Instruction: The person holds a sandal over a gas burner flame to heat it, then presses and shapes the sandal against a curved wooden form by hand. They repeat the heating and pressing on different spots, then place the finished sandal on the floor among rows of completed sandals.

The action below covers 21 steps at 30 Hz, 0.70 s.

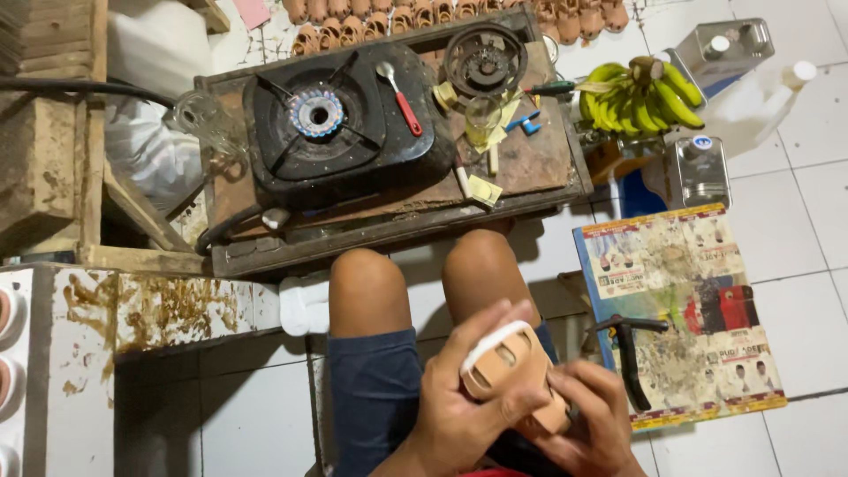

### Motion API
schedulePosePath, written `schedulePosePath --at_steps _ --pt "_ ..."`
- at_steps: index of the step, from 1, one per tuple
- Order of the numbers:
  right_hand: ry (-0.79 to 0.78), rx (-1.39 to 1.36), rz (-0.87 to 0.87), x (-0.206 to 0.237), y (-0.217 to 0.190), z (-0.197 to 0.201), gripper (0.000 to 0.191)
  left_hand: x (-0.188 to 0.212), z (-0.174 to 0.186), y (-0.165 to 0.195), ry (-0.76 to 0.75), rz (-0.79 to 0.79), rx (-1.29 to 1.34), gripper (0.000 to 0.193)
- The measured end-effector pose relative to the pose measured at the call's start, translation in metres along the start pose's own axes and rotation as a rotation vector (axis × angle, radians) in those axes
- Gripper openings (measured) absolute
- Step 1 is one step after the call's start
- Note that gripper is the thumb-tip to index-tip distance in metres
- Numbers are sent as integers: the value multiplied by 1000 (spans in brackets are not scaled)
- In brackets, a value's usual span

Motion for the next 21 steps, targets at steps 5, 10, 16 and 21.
schedulePosePath --at_steps 5,10,16,21 --pt "16 20 -44 13 2 3 68 10 9 -1 -82 -193 -212 70" --pt "77 38 -49 23 -3 1 69 12 22 -8 -165 -180 -335 54" --pt "29 -11 -113 14 -13 -7 73 17 29 -10 -45 -479 -533 77" --pt "-17 -101 -186 10 -17 -14 82 16 26 -16 -18 -464 -294 66"
Point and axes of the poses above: each hand's wrist, its own x-axis away from the middle knuckle, its own z-axis out of the back of the hand, y = z × x, the point moved 4 cm from there along -x, towards the middle knuckle, and after that the axes turned 9 degrees about x, right-handed, at the moved point
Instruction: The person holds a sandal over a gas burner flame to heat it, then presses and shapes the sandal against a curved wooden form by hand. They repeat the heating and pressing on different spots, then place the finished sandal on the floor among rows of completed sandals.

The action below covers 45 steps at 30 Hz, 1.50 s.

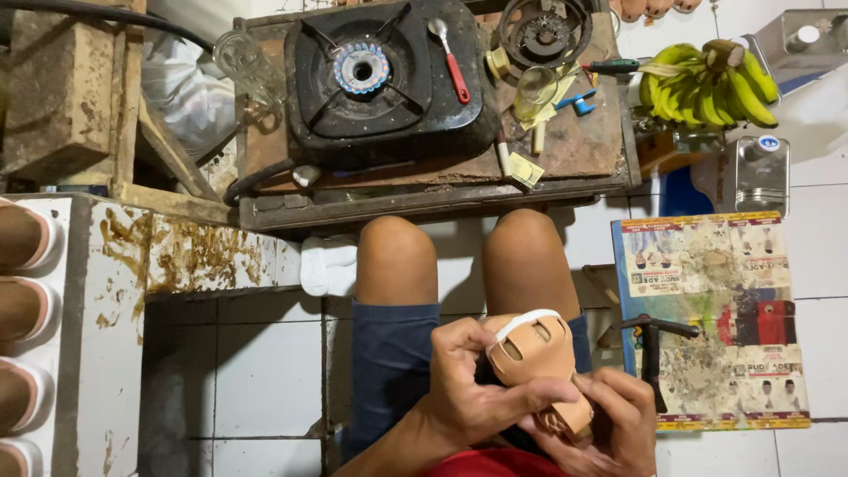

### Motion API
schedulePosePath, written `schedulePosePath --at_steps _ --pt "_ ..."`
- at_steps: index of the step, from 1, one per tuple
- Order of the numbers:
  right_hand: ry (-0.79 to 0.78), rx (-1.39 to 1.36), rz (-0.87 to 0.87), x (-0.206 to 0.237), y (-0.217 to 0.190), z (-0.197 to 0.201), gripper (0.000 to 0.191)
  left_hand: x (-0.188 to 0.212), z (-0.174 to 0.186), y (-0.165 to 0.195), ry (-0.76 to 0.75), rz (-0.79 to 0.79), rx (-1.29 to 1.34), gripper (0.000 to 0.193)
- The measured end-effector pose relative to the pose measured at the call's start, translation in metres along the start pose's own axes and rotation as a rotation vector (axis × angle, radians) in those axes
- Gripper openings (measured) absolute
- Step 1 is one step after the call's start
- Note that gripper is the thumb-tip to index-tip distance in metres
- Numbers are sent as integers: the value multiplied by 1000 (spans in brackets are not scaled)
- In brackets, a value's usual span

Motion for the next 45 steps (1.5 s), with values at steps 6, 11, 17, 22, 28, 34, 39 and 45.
schedulePosePath --at_steps 6,11,17,22,28,34,39,45 --pt "-14 53 -7 -5 -5 -2 83 -5 4 3 16 -74 -219 56" --pt "18 107 22 -4 -6 -1 81 -2 2 2 103 4 -198 45" --pt "-5 94 52 4 4 4 80 -1 -2 3 96 -47 -257 49" --pt "-48 47 58 8 9 10 81 -5 -2 10 10 -129 -326 65" --pt "-4 138 140 12 11 21 66 -10 9 17 -142 -121 -440 75" --pt "-88 156 211 15 15 28 56 -9 13 16 -151 -61 -381 66" --pt "-166 113 257 17 19 31 59 -5 16 15 -138 -29 -367 59" --pt "-211 124 289 23 19 34 61 3 15 15 -132 77 -359 43"
Point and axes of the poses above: each hand's wrist, its own x-axis away from the middle knuckle, its own z-axis out of the back of the hand, y = z × x, the point moved 4 cm from there along -x, towards the middle knuckle, and after that the axes turned 9 degrees about x, right-handed, at the moved point
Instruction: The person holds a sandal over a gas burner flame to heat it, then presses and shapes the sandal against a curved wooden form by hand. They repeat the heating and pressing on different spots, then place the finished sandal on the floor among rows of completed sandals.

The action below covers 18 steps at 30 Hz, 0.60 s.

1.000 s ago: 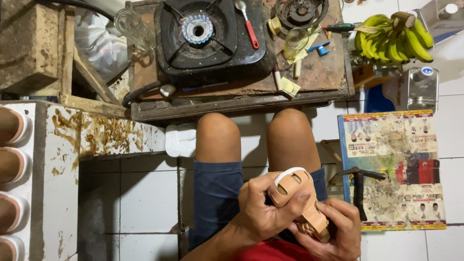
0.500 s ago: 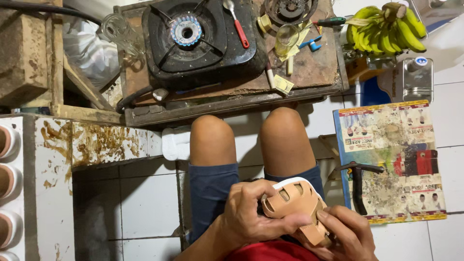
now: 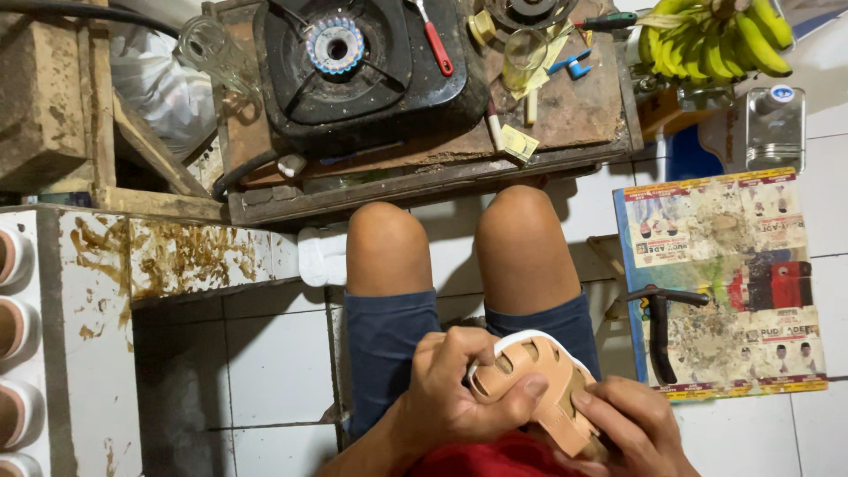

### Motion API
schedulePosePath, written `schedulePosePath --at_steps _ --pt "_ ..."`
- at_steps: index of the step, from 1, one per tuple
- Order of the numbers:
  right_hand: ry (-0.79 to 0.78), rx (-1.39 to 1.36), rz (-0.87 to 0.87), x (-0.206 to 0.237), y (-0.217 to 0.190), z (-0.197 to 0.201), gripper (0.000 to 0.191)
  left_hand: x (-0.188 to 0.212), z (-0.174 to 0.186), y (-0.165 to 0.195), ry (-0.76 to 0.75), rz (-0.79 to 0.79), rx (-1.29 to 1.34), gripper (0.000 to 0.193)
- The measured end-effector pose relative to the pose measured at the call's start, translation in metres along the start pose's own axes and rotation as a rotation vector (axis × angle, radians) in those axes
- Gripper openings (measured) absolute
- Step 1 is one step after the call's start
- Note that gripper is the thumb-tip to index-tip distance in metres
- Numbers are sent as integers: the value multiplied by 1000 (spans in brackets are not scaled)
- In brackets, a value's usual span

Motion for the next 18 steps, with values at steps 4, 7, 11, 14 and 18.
schedulePosePath --at_steps 4,7,11,14,18 --pt "34 45 33 0 -2 4 63 6 -6 1 2 -20 40 45" --pt "37 6 61 -6 0 9 63 7 -8 -2 29 89 164 55" --pt "10 -52 140 -20 3 17 61 1 -7 1 -59 56 212 62" --pt "21 -44 220 -31 4 23 55 -9 -3 4 -158 -35 85 64" --pt "45 -33 336 -44 5 30 47 -16 -3 5 -216 -89 95 62"
Point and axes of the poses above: each hand's wrist, its own x-axis away from the middle knuckle, its own z-axis out of the back of the hand, y = z × x, the point moved 4 cm from there along -x, towards the middle knuckle, and after that the axes turned 9 degrees about x, right-handed, at the moved point
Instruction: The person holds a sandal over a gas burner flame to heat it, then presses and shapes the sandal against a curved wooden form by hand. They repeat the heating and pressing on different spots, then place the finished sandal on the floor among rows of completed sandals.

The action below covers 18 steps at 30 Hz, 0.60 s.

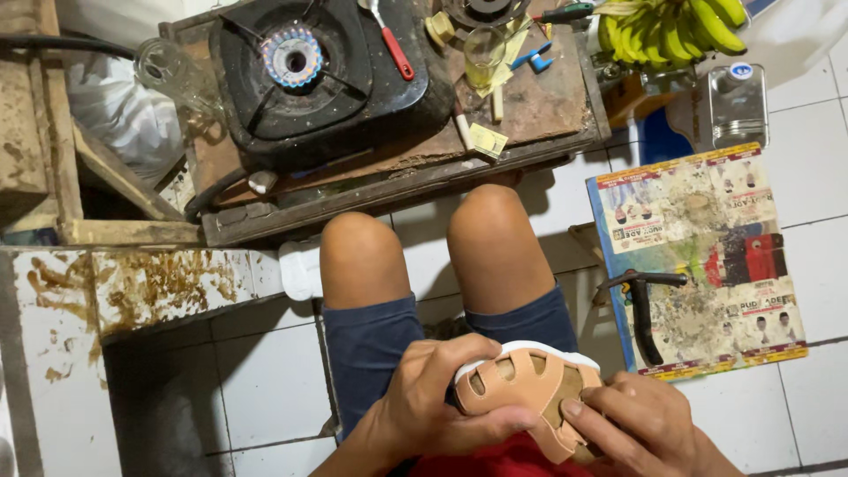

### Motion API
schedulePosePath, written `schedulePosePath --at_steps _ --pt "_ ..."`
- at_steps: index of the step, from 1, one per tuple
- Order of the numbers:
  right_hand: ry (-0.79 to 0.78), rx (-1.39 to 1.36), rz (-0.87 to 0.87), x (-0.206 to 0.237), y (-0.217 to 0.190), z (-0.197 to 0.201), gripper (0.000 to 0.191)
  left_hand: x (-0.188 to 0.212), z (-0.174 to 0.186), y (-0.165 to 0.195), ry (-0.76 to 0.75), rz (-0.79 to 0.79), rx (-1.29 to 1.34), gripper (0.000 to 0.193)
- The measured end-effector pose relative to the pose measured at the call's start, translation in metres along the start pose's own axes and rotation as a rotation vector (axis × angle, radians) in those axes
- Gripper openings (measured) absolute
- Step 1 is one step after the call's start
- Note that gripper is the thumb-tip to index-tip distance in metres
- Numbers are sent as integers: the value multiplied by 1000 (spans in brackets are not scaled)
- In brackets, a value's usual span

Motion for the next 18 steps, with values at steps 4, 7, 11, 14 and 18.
schedulePosePath --at_steps 4,7,11,14,18 --pt "-5 -22 22 -5 5 5 43 -1 -9 -3 1 57 -43 43" --pt "-34 39 -56 4 9 8 48 0 -23 -11 27 57 -59 54" --pt "-43 113 -591 49 53 11 55 8 -40 -45 157 358 264 88" --pt "-22 134 -1207 114 120 16 45 27 -40 -72 259 524 457 88" --pt "122 526 -1570 182 177 39 51 67 -30 -105 207 664 386 67"
Point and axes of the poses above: each hand's wrist, its own x-axis away from the middle knuckle, its own z-axis out of the back of the hand, y = z × x, the point moved 4 cm from there along -x, towards the middle knuckle, and after that the axes turned 9 degrees about x, right-handed, at the moved point
